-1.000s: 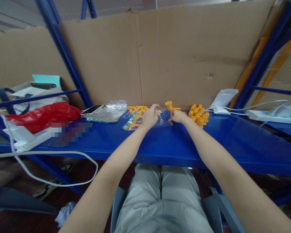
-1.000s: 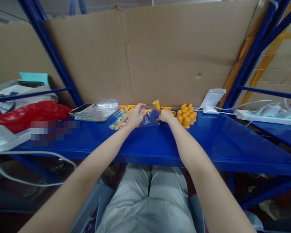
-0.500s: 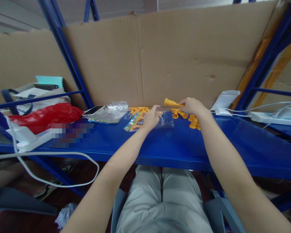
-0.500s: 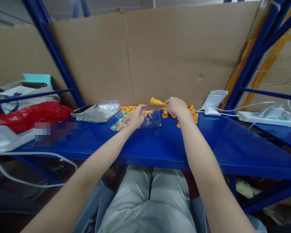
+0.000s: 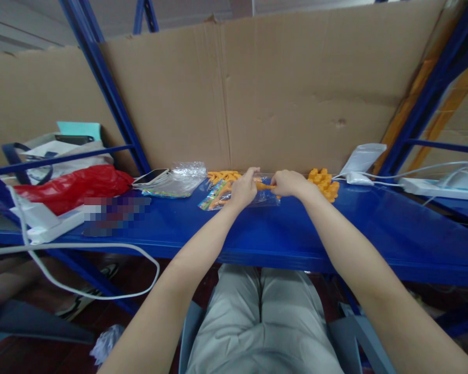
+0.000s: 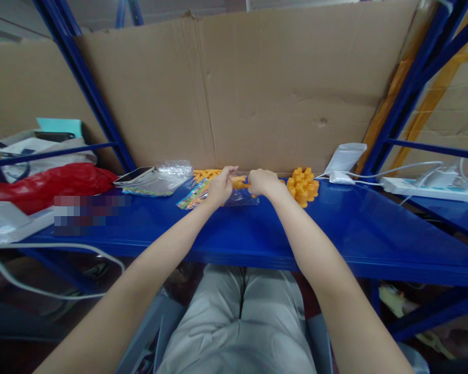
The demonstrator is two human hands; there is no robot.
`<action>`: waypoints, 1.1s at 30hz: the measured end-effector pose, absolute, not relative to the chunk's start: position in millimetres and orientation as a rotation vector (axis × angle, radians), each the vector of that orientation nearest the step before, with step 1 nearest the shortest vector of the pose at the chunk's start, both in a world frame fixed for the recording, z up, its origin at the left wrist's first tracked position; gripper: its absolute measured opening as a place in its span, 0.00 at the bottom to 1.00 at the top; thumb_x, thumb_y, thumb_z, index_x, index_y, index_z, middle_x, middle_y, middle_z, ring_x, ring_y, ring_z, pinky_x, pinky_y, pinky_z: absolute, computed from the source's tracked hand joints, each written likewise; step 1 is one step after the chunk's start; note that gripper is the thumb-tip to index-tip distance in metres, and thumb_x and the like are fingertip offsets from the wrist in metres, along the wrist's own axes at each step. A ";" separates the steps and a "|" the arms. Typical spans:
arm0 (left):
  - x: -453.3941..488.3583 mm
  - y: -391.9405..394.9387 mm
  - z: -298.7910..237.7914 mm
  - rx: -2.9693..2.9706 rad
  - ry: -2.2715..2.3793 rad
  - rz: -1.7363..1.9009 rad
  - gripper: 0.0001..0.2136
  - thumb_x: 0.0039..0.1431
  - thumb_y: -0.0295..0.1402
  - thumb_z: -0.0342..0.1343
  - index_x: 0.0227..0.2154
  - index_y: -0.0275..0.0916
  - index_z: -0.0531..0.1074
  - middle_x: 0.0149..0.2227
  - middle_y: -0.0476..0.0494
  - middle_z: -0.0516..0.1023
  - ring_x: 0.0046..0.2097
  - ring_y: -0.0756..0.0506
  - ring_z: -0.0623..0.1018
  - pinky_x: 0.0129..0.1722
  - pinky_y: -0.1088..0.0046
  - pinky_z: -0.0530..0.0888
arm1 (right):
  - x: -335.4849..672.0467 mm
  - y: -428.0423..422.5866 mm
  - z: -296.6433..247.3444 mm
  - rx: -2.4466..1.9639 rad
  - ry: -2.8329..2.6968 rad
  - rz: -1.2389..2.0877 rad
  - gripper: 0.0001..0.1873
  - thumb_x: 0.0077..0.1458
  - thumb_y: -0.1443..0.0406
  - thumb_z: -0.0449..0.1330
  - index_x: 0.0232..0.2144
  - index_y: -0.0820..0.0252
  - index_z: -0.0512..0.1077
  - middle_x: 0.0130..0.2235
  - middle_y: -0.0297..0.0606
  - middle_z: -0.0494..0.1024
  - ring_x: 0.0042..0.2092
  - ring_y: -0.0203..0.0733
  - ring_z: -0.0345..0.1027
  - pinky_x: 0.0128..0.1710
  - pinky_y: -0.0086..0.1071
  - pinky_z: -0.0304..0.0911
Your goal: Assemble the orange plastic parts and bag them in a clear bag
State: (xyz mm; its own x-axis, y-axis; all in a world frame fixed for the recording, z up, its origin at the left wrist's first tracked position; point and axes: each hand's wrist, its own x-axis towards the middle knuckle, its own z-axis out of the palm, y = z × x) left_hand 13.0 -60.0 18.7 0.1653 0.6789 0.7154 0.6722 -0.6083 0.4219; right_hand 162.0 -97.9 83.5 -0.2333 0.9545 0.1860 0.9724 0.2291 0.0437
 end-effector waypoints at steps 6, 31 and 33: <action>13.6 -60.3 20.3 2.429 1.374 1.502 0.24 0.55 0.17 0.43 0.52 0.40 0.68 0.53 0.42 0.78 0.56 0.45 0.76 0.59 0.64 0.70 | 153.6 -95.7 73.9 -1.858 -2.361 -0.362 0.17 0.55 0.67 0.57 0.45 0.64 0.78 0.44 0.52 0.81 0.51 0.54 0.74 0.48 0.39 0.68; 11.6 -60.9 23.0 2.562 1.318 1.526 0.22 0.56 0.17 0.43 0.50 0.39 0.70 0.52 0.42 0.78 0.55 0.45 0.77 0.56 0.65 0.72 | 159.0 -95.9 78.2 -1.741 -2.458 -0.290 0.17 0.51 0.66 0.58 0.42 0.60 0.81 0.39 0.46 0.83 0.46 0.51 0.76 0.42 0.35 0.67; 10.2 -60.0 23.4 2.548 1.314 1.553 0.22 0.56 0.17 0.42 0.50 0.39 0.70 0.52 0.42 0.79 0.54 0.45 0.77 0.55 0.66 0.72 | 162.7 -94.4 79.9 -1.721 -2.471 -0.235 0.16 0.51 0.65 0.58 0.41 0.58 0.82 0.37 0.43 0.83 0.43 0.49 0.77 0.41 0.34 0.67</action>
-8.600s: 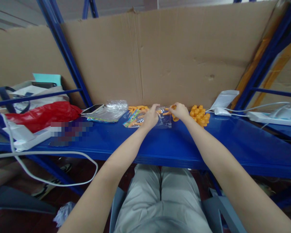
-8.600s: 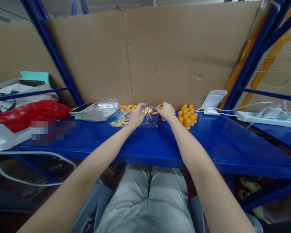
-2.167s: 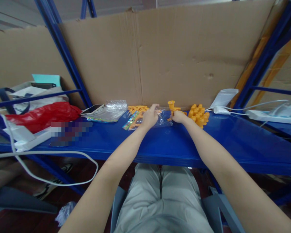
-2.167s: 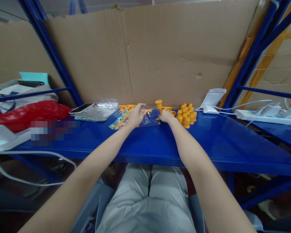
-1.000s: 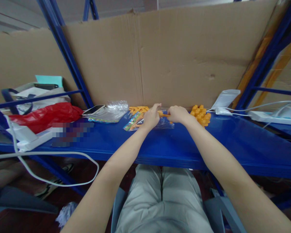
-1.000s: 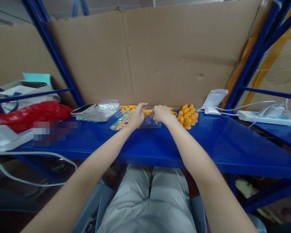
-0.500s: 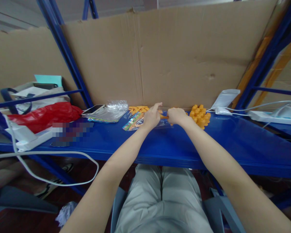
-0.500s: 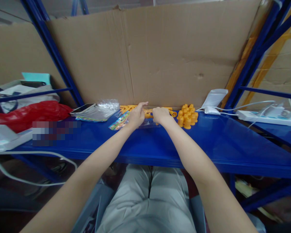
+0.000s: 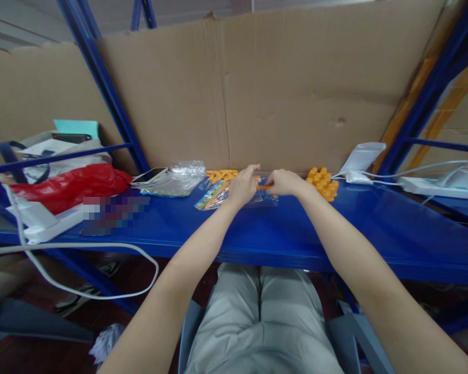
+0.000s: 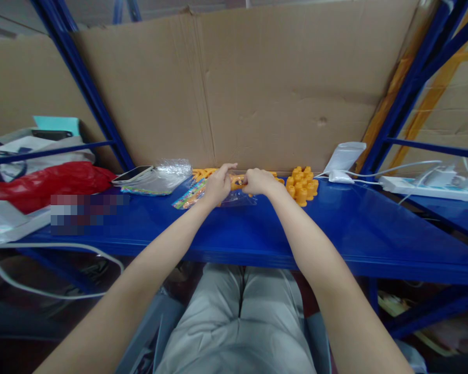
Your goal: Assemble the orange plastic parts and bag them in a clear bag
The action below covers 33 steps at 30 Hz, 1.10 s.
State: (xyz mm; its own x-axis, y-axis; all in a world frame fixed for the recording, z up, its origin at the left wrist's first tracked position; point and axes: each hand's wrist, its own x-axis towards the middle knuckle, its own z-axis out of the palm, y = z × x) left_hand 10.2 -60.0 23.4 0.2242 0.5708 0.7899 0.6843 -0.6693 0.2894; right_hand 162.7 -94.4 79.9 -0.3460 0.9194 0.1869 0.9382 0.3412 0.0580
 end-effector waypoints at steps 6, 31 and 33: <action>7.6 -59.9 25.5 -2.393 -1.142 -1.448 0.21 0.57 0.18 0.43 0.49 0.38 0.70 0.51 0.41 0.79 0.53 0.45 0.78 0.54 0.66 0.73 | 159.2 -93.6 76.1 -1.696 -2.398 -0.310 0.17 0.54 0.65 0.57 0.44 0.58 0.81 0.42 0.46 0.83 0.48 0.51 0.76 0.45 0.36 0.67; -6.3 -44.5 31.8 -2.374 -1.478 -1.593 0.21 0.56 0.19 0.42 0.49 0.37 0.69 0.47 0.37 0.80 0.52 0.44 0.77 0.55 0.59 0.72 | 152.6 -66.0 43.2 -1.604 -2.298 0.080 0.16 0.60 0.58 0.59 0.36 0.67 0.79 0.38 0.49 0.82 0.41 0.45 0.76 0.37 0.28 0.64; -13.3 -46.9 35.2 -2.248 -1.774 -1.352 0.16 0.54 0.21 0.46 0.43 0.36 0.72 0.42 0.37 0.81 0.48 0.41 0.79 0.51 0.60 0.74 | 154.5 -63.6 42.0 -1.574 -2.273 0.091 0.14 0.58 0.59 0.61 0.35 0.68 0.79 0.37 0.49 0.82 0.40 0.45 0.75 0.38 0.28 0.64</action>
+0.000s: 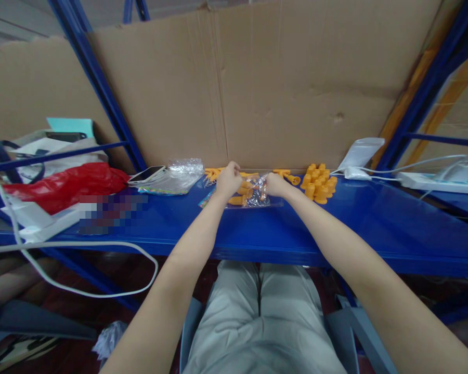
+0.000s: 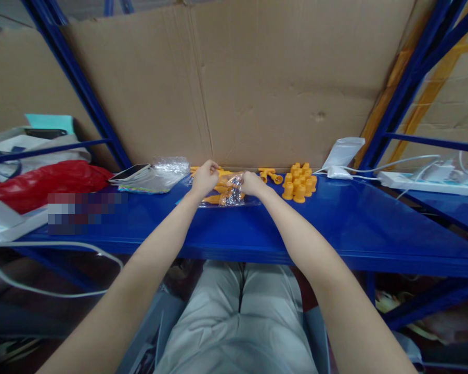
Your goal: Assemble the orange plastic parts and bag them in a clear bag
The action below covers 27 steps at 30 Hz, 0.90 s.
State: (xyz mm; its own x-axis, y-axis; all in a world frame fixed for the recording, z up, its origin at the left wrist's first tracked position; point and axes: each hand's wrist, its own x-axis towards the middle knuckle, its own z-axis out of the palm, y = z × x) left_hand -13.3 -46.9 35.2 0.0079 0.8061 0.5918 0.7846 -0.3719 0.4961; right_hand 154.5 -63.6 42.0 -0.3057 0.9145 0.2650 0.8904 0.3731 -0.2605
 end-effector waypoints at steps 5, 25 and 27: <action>-22.5 -56.3 43.7 2.261 2.065 0.637 0.09 0.47 0.27 0.54 0.32 0.35 0.77 0.37 0.34 0.82 0.45 0.37 0.80 0.44 0.68 0.75 | 155.1 -55.7 36.5 -1.378 -2.296 0.097 0.10 0.54 0.68 0.61 0.40 0.64 0.78 0.43 0.47 0.81 0.45 0.45 0.73 0.45 0.30 0.64; -23.6 -66.1 53.6 2.307 1.866 0.141 0.09 0.46 0.26 0.52 0.14 0.39 0.67 0.14 0.47 0.66 0.26 0.44 0.75 0.27 0.74 0.67 | 154.1 -37.2 10.9 -1.159 -2.238 0.074 0.22 0.46 0.74 0.63 0.47 0.66 0.72 0.51 0.48 0.72 0.54 0.47 0.67 0.55 0.38 0.62; -24.3 -67.9 54.8 2.308 1.860 0.150 0.08 0.46 0.26 0.51 0.15 0.39 0.68 0.13 0.49 0.64 0.26 0.45 0.75 0.26 0.75 0.66 | 155.2 -35.7 10.0 -1.126 -2.179 0.101 0.24 0.45 0.73 0.64 0.47 0.66 0.71 0.51 0.49 0.71 0.53 0.47 0.67 0.54 0.38 0.63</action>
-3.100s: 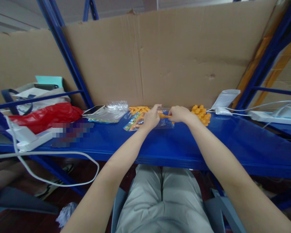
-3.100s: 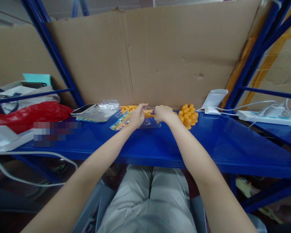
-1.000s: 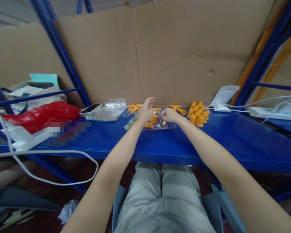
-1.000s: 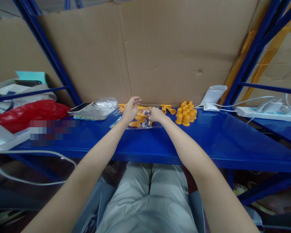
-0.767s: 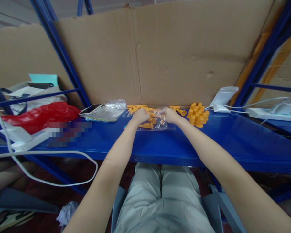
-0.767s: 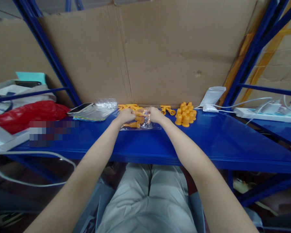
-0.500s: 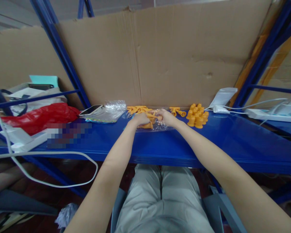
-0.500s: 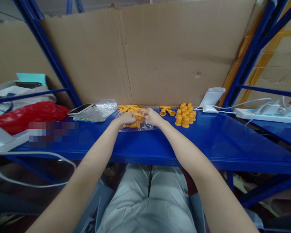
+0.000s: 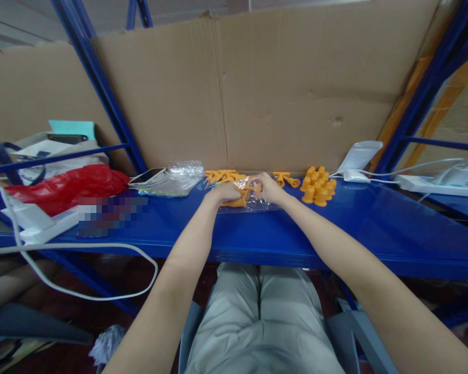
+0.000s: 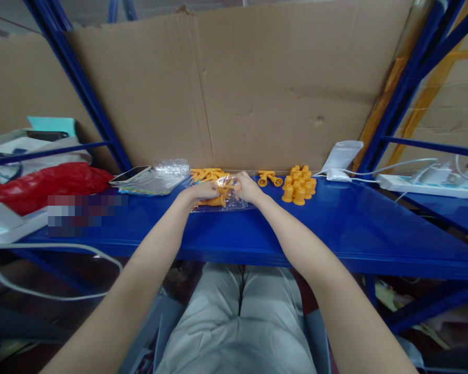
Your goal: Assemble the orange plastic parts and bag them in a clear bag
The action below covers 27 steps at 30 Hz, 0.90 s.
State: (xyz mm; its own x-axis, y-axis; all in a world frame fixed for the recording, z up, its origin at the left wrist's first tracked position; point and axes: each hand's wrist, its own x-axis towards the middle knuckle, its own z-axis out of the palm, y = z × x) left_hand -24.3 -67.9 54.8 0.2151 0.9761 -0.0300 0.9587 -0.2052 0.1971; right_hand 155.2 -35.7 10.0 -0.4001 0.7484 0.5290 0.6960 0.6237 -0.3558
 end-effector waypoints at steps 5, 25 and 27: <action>-24.9 -69.0 55.7 2.308 1.888 0.157 0.06 0.46 0.26 0.52 0.19 0.37 0.73 0.14 0.47 0.68 0.27 0.44 0.76 0.27 0.75 0.67 | 153.6 -33.1 8.4 -1.295 -1.828 0.356 0.25 0.45 0.74 0.60 0.49 0.64 0.69 0.49 0.45 0.73 0.38 0.38 0.72 0.40 0.34 0.69; -31.3 -62.3 51.3 2.284 1.737 0.096 0.08 0.50 0.29 0.49 0.18 0.39 0.66 0.14 0.52 0.61 0.18 0.50 0.64 0.22 0.73 0.61 | 141.4 -53.2 21.2 -1.294 -1.269 1.184 0.06 0.59 0.75 0.57 0.33 0.61 0.66 0.20 0.28 0.69 0.21 0.32 0.67 0.27 0.28 0.70; -31.4 -60.2 48.6 2.262 1.747 0.153 0.08 0.50 0.29 0.50 0.18 0.39 0.66 0.14 0.52 0.61 0.19 0.50 0.64 0.22 0.72 0.60 | 141.2 -51.5 19.5 -1.257 -1.213 1.217 0.09 0.58 0.77 0.57 0.30 0.61 0.65 0.19 0.27 0.69 0.21 0.32 0.67 0.29 0.29 0.71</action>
